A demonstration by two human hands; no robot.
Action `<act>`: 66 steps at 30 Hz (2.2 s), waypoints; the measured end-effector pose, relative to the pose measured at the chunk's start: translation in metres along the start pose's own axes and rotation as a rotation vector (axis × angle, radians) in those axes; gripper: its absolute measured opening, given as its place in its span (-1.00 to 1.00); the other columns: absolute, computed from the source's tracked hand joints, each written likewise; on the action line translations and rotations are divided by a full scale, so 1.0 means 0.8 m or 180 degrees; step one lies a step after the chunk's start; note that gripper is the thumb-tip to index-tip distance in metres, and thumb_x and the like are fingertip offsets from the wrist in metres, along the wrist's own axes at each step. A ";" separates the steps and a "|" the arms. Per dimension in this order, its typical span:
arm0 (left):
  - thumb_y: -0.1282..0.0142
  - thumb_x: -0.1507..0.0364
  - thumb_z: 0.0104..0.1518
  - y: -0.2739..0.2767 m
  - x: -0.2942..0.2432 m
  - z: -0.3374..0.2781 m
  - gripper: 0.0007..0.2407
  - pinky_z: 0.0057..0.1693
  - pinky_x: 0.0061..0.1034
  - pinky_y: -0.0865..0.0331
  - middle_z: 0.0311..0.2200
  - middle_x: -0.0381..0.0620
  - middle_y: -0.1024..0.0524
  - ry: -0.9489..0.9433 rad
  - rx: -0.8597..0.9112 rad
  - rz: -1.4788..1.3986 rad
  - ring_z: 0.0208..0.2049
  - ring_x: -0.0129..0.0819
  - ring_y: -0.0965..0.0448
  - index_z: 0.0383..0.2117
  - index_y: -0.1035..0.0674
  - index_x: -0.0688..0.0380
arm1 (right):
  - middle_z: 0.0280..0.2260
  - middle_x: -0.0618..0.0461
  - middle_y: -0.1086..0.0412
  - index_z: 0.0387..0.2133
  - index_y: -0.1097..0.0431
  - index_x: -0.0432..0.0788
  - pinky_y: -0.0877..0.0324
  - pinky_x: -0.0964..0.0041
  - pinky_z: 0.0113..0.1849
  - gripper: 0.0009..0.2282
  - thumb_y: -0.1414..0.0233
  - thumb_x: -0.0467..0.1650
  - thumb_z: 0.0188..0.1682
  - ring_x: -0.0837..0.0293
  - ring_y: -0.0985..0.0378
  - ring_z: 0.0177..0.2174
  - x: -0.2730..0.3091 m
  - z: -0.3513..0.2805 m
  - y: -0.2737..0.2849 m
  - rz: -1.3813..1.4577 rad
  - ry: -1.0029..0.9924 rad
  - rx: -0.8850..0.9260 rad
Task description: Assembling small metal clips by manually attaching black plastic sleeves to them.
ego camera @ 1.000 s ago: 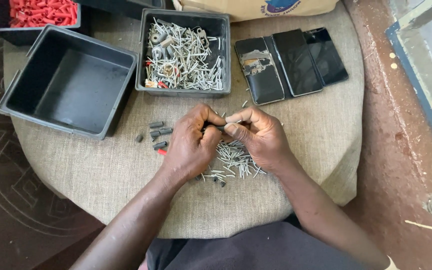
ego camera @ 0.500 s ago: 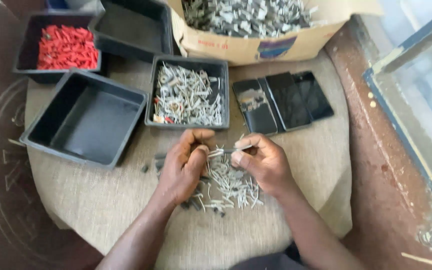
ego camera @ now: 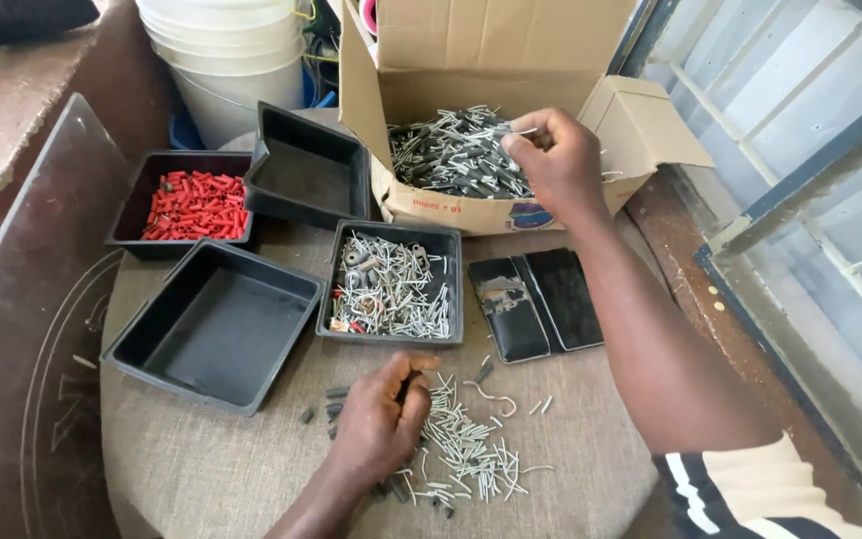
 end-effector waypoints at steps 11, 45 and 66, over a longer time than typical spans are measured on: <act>0.10 0.58 0.24 0.012 -0.020 0.004 -0.75 -0.70 -0.54 -0.33 -0.67 -0.29 -0.51 -0.0303 -0.0150 0.0612 -0.79 -0.59 -0.31 -0.10 -0.65 0.13 | -0.19 -0.02 -0.56 -0.16 -0.56 -0.22 -0.50 0.20 -0.16 -0.91 -0.17 -0.48 0.13 0.11 -0.57 -0.23 0.038 -0.126 0.038 -0.0501 0.0861 -0.0508; -0.29 0.31 0.16 0.070 -0.057 -0.076 -0.84 -0.28 -0.10 -0.57 -0.41 -0.03 -0.68 0.0765 0.0041 0.1907 -0.42 0.04 -0.74 -0.20 -0.76 -0.02 | -0.39 -0.10 -0.57 -0.18 -0.65 -0.22 -0.48 0.26 -0.45 -0.87 -0.21 -0.52 0.03 0.09 -0.59 -0.46 0.020 -0.360 0.017 0.0127 0.0155 0.0840; -0.22 0.24 0.13 0.043 -0.021 -0.125 -0.86 -0.27 -0.04 -0.50 -0.20 -0.23 -0.56 0.0895 -0.0107 0.2164 -0.26 -0.05 -0.65 -0.30 -0.61 -0.09 | -0.41 0.17 -0.31 -0.04 -0.63 0.02 -0.36 0.25 -0.43 -0.77 -0.19 -0.29 0.07 0.18 -0.35 -0.39 -0.005 -0.365 -0.028 -0.0977 0.0094 0.2080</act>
Point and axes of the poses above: each hand's wrist, its own z-axis towards the middle knuckle, its own y-axis out of the back of the hand, x = y × z, the point moved 7 cm from there along z, towards the middle knuckle
